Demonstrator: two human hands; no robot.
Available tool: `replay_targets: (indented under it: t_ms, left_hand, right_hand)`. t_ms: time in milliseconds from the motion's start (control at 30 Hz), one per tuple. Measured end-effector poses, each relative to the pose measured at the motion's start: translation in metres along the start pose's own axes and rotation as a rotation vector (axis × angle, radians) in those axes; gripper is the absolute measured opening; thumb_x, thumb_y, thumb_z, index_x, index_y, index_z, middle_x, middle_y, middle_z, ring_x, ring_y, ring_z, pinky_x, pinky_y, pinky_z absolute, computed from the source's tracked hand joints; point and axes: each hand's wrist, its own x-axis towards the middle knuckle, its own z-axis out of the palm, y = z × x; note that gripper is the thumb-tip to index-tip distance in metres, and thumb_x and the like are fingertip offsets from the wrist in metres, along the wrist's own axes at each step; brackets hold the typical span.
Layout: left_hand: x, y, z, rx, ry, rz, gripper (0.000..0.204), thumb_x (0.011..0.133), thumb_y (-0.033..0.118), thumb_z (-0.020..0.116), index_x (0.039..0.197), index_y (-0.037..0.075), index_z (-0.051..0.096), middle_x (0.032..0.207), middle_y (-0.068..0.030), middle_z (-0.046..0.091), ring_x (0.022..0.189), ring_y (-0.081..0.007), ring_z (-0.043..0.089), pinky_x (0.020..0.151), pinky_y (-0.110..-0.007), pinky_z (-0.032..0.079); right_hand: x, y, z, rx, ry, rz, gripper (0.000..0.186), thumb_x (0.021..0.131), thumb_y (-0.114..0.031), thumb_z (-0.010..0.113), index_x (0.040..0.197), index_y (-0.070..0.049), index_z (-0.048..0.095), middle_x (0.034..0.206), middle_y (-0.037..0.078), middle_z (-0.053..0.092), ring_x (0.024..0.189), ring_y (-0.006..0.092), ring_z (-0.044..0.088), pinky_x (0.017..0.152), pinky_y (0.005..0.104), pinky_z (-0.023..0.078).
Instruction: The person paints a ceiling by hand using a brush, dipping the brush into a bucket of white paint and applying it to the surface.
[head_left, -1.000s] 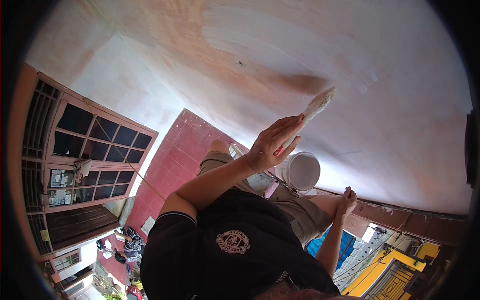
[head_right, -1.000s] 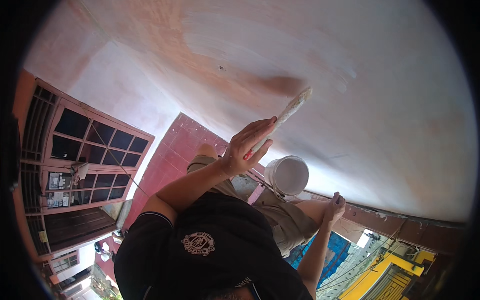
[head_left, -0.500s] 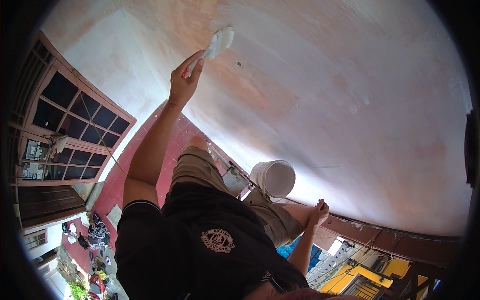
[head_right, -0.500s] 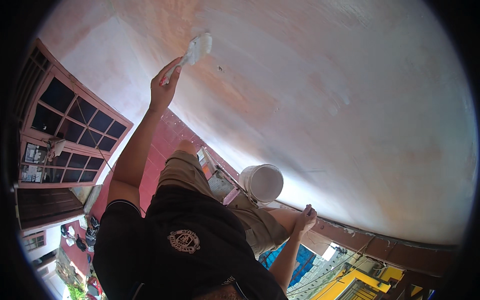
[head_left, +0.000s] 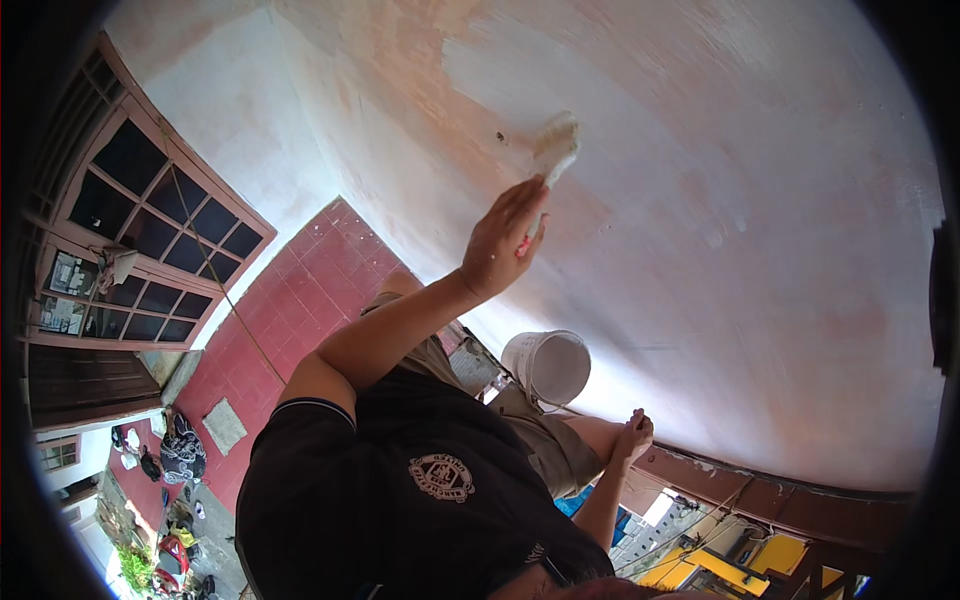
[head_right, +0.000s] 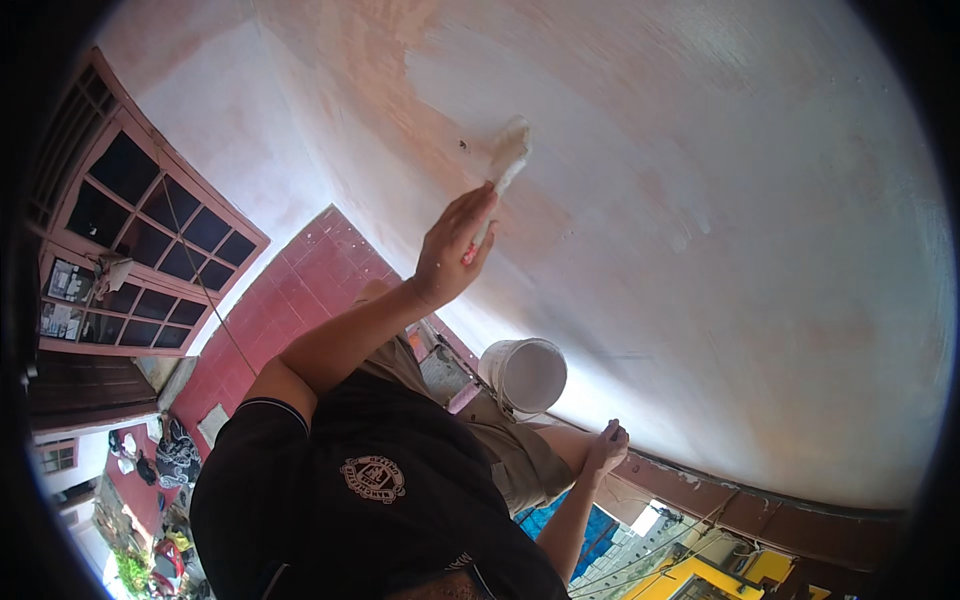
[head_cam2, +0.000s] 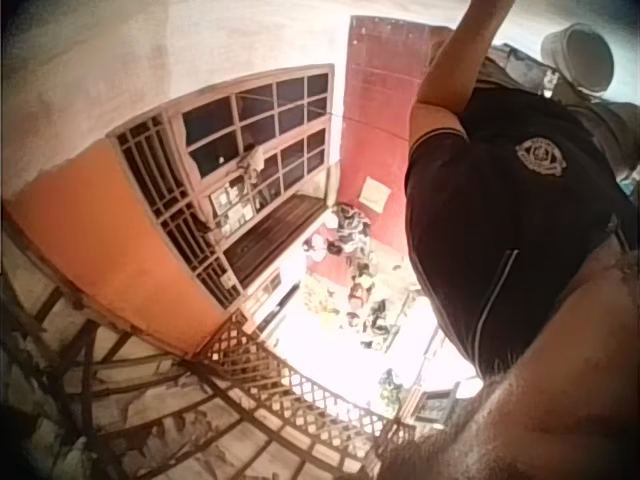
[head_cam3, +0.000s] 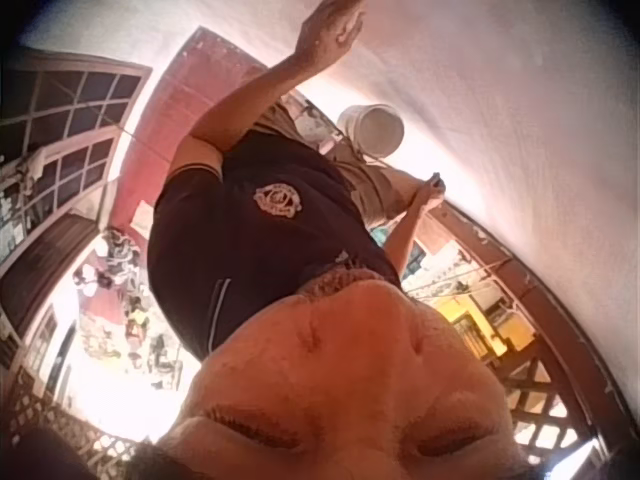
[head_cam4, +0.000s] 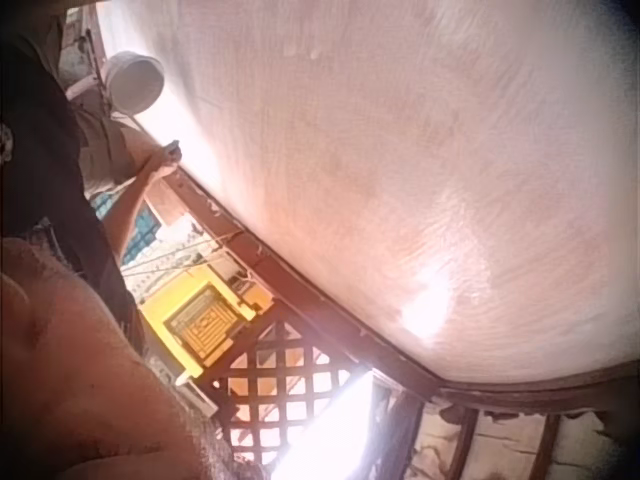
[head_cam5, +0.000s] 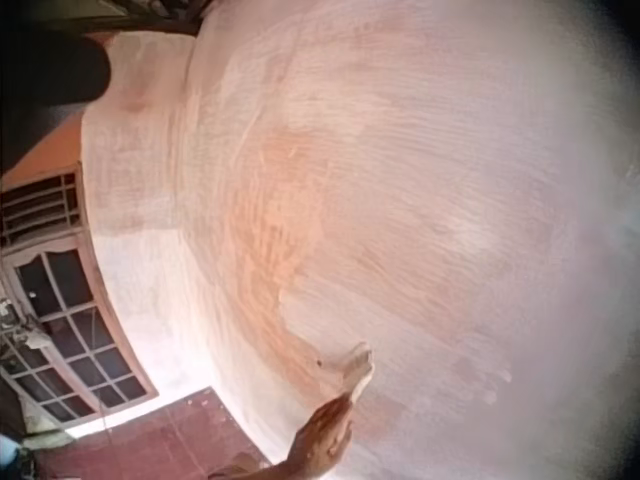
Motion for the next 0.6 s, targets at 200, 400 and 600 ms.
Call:
replay_targets:
  t_ms: [200, 400, 600]
  left_hand:
    - [-0.027, 0.033, -0.010, -0.407, -0.305, 0.006, 0.051, 0.094, 0.000, 0.070, 0.143, 0.002, 0.056, 0.139, -0.0203, 0.063, 0.128, -0.0365, 0.062, 0.105, -0.041, 0.054]
    - [-0.019, -0.063, -0.032, -0.379, -0.063, -0.327, 0.041, 0.100, 0.007, 0.067, 0.140, 0.004, 0.061, 0.136, -0.0160, 0.067, 0.123, -0.0244, 0.067, 0.101, -0.033, 0.053]
    - [0.014, -0.173, -0.095, 0.039, 0.216, -0.544, 0.036, 0.104, 0.026, 0.066, 0.133, 0.005, 0.069, 0.109, -0.0143, 0.077, 0.087, -0.0151, 0.067, 0.081, -0.030, 0.054]
  right_hand:
    - [-0.002, 0.004, 0.001, 0.045, -0.018, 0.068, 0.038, 0.103, -0.033, 0.059, 0.098, 0.000, 0.078, 0.092, 0.016, 0.077, 0.080, 0.0284, 0.073, 0.072, 0.0403, 0.057]
    - [-0.003, 0.003, -0.002, 0.009, 0.018, 0.052, 0.038, 0.103, -0.033, 0.059, 0.096, 0.000, 0.078, 0.086, 0.015, 0.077, 0.076, 0.0251, 0.074, 0.067, 0.0379, 0.058]
    - [-0.002, -0.008, -0.004, 0.003, -0.001, 0.050, 0.038, 0.103, -0.033, 0.059, 0.097, -0.001, 0.078, 0.090, 0.016, 0.077, 0.079, 0.0268, 0.075, 0.071, 0.0385, 0.059]
